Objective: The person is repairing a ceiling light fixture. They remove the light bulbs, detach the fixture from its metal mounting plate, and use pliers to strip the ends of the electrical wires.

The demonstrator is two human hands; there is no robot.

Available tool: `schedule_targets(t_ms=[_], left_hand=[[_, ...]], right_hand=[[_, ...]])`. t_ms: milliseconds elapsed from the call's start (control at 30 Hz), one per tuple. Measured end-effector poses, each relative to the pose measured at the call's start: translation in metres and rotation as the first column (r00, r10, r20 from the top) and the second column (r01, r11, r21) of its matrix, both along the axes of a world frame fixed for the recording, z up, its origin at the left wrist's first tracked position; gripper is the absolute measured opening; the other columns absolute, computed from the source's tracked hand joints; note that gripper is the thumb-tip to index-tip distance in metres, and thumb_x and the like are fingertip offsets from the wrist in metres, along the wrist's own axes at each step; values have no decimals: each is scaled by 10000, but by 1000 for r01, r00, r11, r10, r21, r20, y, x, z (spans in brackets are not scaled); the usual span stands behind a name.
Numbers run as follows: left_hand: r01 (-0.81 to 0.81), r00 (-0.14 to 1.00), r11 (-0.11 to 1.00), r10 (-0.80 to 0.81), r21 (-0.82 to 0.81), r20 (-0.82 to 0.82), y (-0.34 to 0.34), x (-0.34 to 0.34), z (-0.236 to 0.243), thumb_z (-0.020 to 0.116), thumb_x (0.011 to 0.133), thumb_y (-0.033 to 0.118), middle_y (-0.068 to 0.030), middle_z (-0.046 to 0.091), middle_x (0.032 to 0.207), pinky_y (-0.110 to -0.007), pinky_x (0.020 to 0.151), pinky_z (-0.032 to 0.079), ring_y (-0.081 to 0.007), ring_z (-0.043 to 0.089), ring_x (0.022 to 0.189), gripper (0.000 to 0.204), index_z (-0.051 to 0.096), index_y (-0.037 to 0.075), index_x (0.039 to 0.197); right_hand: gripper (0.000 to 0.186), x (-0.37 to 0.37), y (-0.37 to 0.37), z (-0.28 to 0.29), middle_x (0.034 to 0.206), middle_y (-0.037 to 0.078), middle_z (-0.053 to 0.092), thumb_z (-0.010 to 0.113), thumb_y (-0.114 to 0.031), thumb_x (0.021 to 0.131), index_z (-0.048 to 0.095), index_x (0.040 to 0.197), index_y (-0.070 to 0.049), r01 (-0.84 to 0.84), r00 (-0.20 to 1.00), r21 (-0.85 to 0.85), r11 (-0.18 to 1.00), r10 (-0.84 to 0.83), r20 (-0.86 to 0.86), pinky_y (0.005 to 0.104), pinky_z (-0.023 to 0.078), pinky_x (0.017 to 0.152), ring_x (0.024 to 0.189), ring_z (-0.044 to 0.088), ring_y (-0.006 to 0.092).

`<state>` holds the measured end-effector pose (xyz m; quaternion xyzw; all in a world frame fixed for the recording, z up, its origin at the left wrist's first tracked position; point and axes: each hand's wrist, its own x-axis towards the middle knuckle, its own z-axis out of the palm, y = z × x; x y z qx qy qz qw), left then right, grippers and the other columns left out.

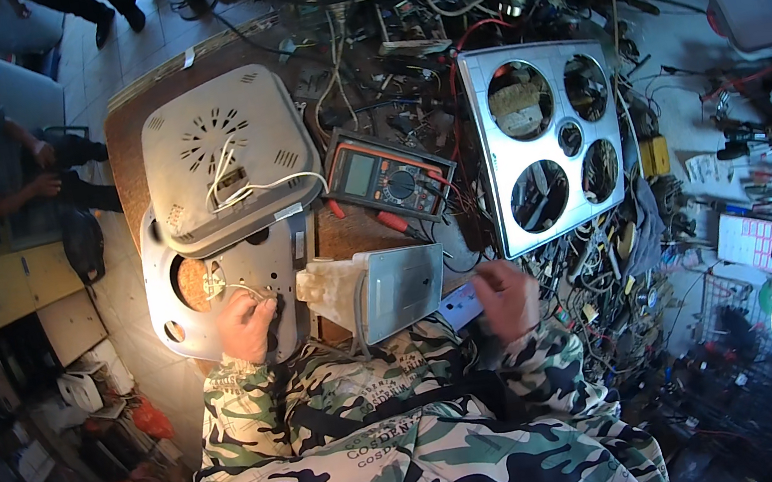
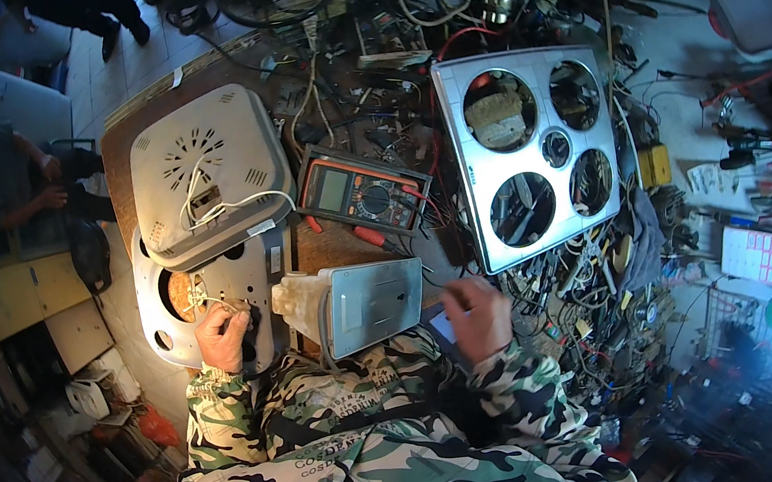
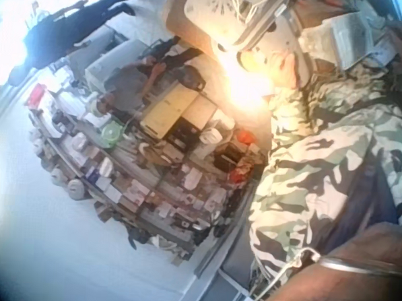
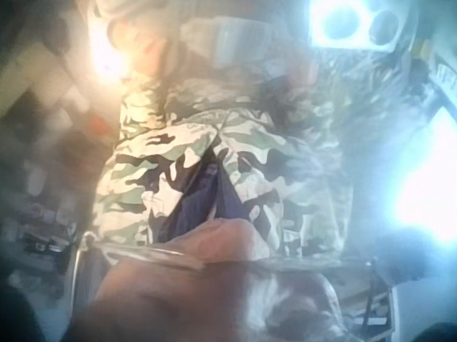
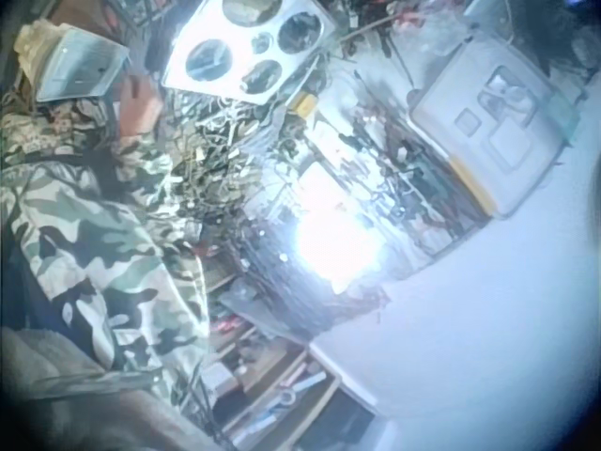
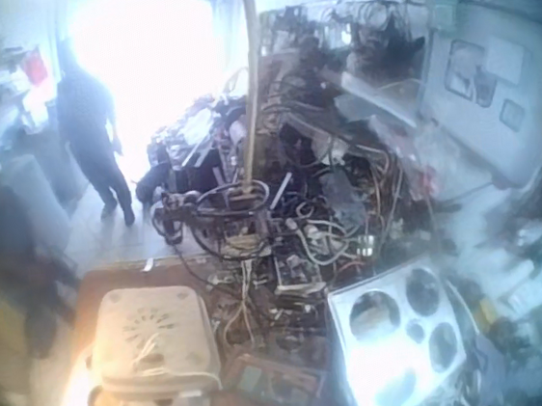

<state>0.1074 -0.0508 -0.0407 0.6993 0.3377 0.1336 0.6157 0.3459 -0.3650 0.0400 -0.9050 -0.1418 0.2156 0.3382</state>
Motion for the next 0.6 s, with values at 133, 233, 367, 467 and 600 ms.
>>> schedule_targets(t_ms=[133,233,367,467,600], left_hand=[[-35,998,999,33,-20,-51,-2,-2,0,733,976,77,-48,668,932,-266,729,482,-115,588,798,140,708,-56,939],[9,989,1000,-8,9,-149,2,2,8,734,963,82,-86,697,943,-303,745,512,-159,632,814,120,729,-36,988],[75,984,976,-39,203,-175,3,-10,-8,728,974,163,-87,731,972,-274,707,512,-119,626,819,225,737,-59,1011],[-64,994,998,63,-14,-90,-3,-17,-4,723,979,178,-97,741,1002,-299,774,526,-152,649,853,249,745,-58,1056],[123,975,961,-70,246,-212,7,-20,-12,699,999,240,-71,726,956,-292,754,510,-134,625,826,309,738,-44,1116]], right_hand=[[177,9,-37,-57,911,186,734,751,-115,890,752,1028,-5,49,999,-16,999,-49,5,425,579,697,797,739,362],[164,7,-29,-83,907,192,726,748,-133,868,746,985,-18,-1,1000,43,999,0,16,467,565,744,858,711,412],[145,11,-30,-97,913,189,715,742,-156,866,730,959,-46,-65,992,-26,998,68,102,518,541,768,884,689,423],[141,9,-30,-92,917,181,716,744,-173,870,727,947,-56,-42,995,-69,997,48,85,515,544,796,898,689,419],[117,15,-32,-87,929,175,725,753,-146,864,735,927,-50,-53,997,24,998,52,58,490,557,781,893,695,415]])
